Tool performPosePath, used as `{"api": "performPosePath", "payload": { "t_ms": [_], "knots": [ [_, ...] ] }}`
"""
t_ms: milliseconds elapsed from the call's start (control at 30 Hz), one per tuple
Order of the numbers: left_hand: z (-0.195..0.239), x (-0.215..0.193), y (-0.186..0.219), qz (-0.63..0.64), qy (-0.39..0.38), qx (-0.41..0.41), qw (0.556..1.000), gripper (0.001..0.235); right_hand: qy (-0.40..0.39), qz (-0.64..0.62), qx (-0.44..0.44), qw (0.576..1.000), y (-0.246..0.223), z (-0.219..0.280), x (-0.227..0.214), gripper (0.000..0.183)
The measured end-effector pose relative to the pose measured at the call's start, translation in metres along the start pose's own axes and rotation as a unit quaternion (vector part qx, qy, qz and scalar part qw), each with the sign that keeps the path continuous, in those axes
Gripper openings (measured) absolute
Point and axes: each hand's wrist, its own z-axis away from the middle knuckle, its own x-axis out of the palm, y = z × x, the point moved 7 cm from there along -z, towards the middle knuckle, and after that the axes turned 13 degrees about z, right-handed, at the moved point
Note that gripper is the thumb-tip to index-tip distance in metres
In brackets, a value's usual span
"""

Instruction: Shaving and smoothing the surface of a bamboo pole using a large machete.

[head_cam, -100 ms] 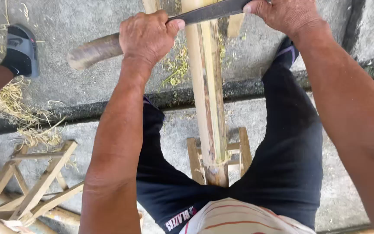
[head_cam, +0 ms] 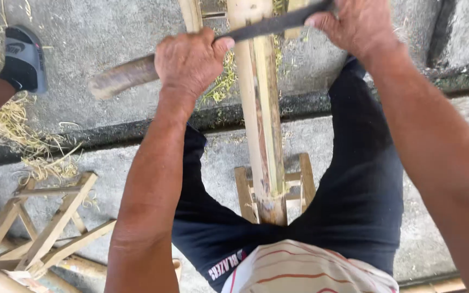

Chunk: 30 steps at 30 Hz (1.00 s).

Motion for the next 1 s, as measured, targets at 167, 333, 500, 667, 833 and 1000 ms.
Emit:
{"api": "performPosePath", "payload": {
  "t_ms": [167, 333, 500, 667, 833, 1000],
  "knots": [
    [0.093, 0.029, 0.028, 0.002, -0.140, -0.039, 0.989, 0.073, -0.094, 0.123, 0.001, 0.988, -0.047, 0.083, -0.005, 0.085],
    [0.214, 0.058, 0.061, 0.074, -0.148, -0.057, 0.985, 0.071, 0.008, 0.009, -0.011, 1.000, -0.096, 0.210, -0.018, 0.076],
    [0.304, 0.077, 0.088, 0.143, -0.124, -0.066, 0.980, 0.056, 0.020, -0.059, 0.002, 0.998, -0.131, 0.310, -0.019, 0.058],
    [0.245, 0.063, 0.070, 0.092, -0.087, -0.077, 0.989, 0.056, 0.034, -0.034, -0.016, 0.999, -0.104, 0.236, -0.018, 0.059],
    [0.190, 0.054, 0.046, 0.098, -0.084, -0.106, 0.986, 0.063, -0.041, 0.008, 0.008, 0.999, -0.086, 0.163, -0.033, 0.062],
    [0.230, 0.054, 0.056, 0.094, -0.027, -0.040, 0.994, 0.057, 0.048, -0.011, -0.001, 0.999, -0.112, 0.212, -0.046, 0.049]
  ]
}}
